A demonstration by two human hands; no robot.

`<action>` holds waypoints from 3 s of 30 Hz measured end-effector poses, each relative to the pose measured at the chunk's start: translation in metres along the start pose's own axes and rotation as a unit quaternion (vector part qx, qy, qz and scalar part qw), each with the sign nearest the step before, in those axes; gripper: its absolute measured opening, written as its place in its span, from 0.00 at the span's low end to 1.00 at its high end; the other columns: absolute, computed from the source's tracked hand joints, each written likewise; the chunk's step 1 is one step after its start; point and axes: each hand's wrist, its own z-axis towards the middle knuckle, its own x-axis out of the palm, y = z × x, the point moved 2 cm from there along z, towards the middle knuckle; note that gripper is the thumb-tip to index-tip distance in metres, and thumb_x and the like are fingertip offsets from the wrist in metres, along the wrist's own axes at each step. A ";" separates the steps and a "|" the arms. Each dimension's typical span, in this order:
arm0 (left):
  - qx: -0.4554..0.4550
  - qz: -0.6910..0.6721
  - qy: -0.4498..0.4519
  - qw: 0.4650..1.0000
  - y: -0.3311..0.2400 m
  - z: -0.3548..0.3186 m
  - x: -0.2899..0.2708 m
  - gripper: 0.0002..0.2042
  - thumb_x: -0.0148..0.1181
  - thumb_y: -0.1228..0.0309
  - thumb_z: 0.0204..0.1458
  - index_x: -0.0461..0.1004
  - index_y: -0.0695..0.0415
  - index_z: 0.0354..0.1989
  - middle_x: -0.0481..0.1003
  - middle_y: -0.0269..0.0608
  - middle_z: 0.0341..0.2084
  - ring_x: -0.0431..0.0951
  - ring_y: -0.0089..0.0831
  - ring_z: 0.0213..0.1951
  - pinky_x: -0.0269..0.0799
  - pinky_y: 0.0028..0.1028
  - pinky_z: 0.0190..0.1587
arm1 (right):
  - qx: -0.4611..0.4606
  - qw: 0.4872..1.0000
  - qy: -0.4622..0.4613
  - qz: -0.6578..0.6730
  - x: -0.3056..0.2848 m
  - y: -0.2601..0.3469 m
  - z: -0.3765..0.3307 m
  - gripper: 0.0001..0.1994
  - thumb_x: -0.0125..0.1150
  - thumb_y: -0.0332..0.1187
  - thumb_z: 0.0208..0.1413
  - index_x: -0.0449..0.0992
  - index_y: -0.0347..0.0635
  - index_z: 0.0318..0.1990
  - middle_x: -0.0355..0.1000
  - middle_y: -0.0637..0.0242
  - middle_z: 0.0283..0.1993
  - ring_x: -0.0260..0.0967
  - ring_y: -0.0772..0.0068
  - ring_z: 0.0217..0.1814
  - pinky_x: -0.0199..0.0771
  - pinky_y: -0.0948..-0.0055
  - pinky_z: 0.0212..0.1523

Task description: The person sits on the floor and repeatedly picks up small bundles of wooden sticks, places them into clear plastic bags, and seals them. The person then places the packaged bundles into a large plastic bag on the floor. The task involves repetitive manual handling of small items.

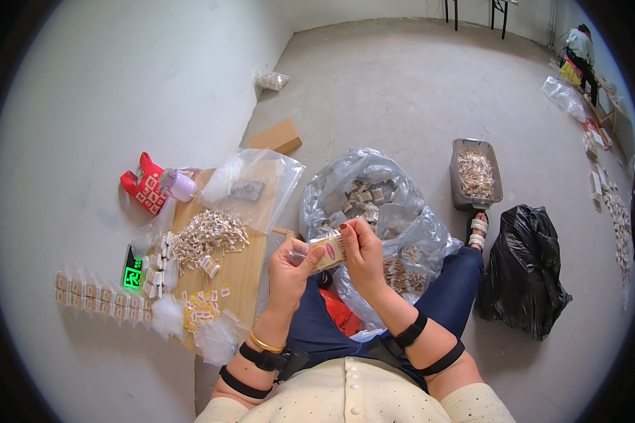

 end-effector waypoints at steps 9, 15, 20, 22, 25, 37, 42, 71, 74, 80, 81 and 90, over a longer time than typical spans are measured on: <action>-0.038 -0.073 0.036 0.996 0.013 -0.003 -0.008 0.07 0.66 0.71 0.51 0.72 0.55 0.28 0.75 0.30 0.23 0.72 0.14 0.25 0.66 0.16 0.29 | 0.024 1.000 -0.013 -0.013 -0.027 -0.024 0.001 0.13 0.50 0.37 0.65 0.70 0.36 0.32 0.66 0.69 0.22 0.59 0.81 0.24 0.62 0.77 0.26; -0.035 -0.089 0.010 0.995 0.025 -0.003 -0.024 0.09 0.65 0.74 0.51 0.69 0.54 0.25 0.74 0.29 0.22 0.71 0.16 0.25 0.67 0.17 0.30 | 0.062 0.995 -0.070 0.024 -0.065 -0.046 -0.001 0.13 0.50 0.37 0.65 0.69 0.38 0.31 0.65 0.71 0.22 0.58 0.82 0.25 0.61 0.77 0.27; -0.045 -0.063 -0.019 0.997 0.035 -0.007 -0.046 0.11 0.66 0.71 0.51 0.67 0.52 0.26 0.71 0.28 0.20 0.68 0.17 0.24 0.64 0.18 0.30 | 0.149 0.976 -0.001 -0.156 -0.136 -0.112 -0.014 0.13 0.50 0.41 0.64 0.71 0.40 0.39 0.68 0.63 0.26 0.67 0.74 0.29 0.68 0.74 0.32; -0.052 -0.058 -0.028 0.997 0.041 -0.010 -0.051 0.11 0.67 0.71 0.51 0.67 0.52 0.26 0.71 0.28 0.20 0.69 0.17 0.24 0.64 0.18 0.30 | 0.052 0.912 0.004 -0.406 -0.161 -0.135 -0.028 0.13 0.52 0.41 0.63 0.70 0.40 0.44 0.70 0.58 0.31 0.71 0.68 0.33 0.70 0.72 0.35; -0.055 -0.058 -0.031 0.996 0.046 -0.014 -0.057 0.11 0.67 0.71 0.50 0.67 0.52 0.26 0.72 0.28 0.21 0.69 0.17 0.24 0.65 0.18 0.30 | 0.081 0.893 0.035 -0.441 -0.159 -0.110 -0.022 0.15 0.55 0.36 0.60 0.67 0.38 0.50 0.72 0.54 0.40 0.74 0.64 0.41 0.72 0.72 0.43; 0.012 0.030 -0.053 0.998 0.042 -0.023 -0.068 0.11 0.67 0.76 0.49 0.67 0.54 0.26 0.72 0.26 0.22 0.70 0.12 0.27 0.67 0.16 0.32 | 0.271 0.903 0.324 0.077 0.016 -0.026 -0.024 0.07 0.56 0.29 0.60 0.74 0.35 0.41 0.73 0.70 0.37 0.69 0.83 0.40 0.70 0.80 0.43; 0.029 0.154 -0.118 0.980 0.031 -0.042 -0.093 0.10 0.68 0.74 0.48 0.69 0.57 0.26 0.71 0.25 0.20 0.67 0.11 0.23 0.63 0.16 0.26 | 0.254 0.901 0.342 0.083 0.050 -0.034 -0.030 0.07 0.59 0.29 0.58 0.73 0.36 0.40 0.72 0.72 0.35 0.67 0.85 0.38 0.68 0.82 0.40; -0.154 0.539 -0.408 0.721 0.120 -0.234 -0.323 0.22 0.59 0.64 0.52 0.63 0.58 0.54 0.63 0.51 0.56 0.61 0.46 0.58 0.55 0.48 0.59 | 0.026 0.786 0.531 -0.315 0.321 -0.178 -0.118 0.24 0.64 0.36 0.52 0.68 0.32 0.54 0.75 0.54 0.42 0.75 0.62 0.42 0.75 0.69 0.41; -0.140 0.600 -0.279 0.736 0.134 -0.224 -0.311 0.32 0.55 0.56 0.54 0.53 0.57 0.65 0.48 0.55 0.66 0.44 0.54 0.68 0.35 0.53 0.67 | 0.049 0.782 0.553 -0.284 0.300 -0.173 -0.103 0.21 0.62 0.36 0.53 0.70 0.33 0.52 0.73 0.54 0.45 0.75 0.62 0.41 0.75 0.69 0.42; -0.161 0.601 -0.213 0.753 0.176 -0.227 -0.307 0.39 0.49 0.49 0.56 0.42 0.57 0.70 0.40 0.55 0.69 0.38 0.57 0.70 0.27 0.56 0.67 | 0.112 0.806 0.542 -0.211 0.260 -0.166 -0.077 0.13 0.60 0.32 0.53 0.75 0.35 0.44 0.74 0.54 0.42 0.76 0.62 0.39 0.75 0.69 0.42; -0.143 0.589 -0.221 0.764 0.161 -0.219 -0.303 0.39 0.50 0.50 0.56 0.42 0.58 0.70 0.40 0.56 0.69 0.38 0.56 0.70 0.27 0.56 0.67 | 0.119 0.814 0.530 -0.208 0.249 -0.166 -0.067 0.13 0.60 0.32 0.53 0.75 0.35 0.44 0.74 0.55 0.41 0.76 0.63 0.39 0.75 0.69 0.41; -0.078 0.475 -0.311 0.819 0.116 -0.050 -0.342 0.25 0.57 0.52 0.52 0.67 0.60 0.50 0.71 0.49 0.49 0.66 0.48 0.56 0.57 0.44 0.57 | 0.254 0.864 0.424 -0.096 0.175 -0.165 -0.022 0.08 0.53 0.28 0.61 0.73 0.34 0.43 0.74 0.63 0.39 0.73 0.75 0.40 0.74 0.76 0.42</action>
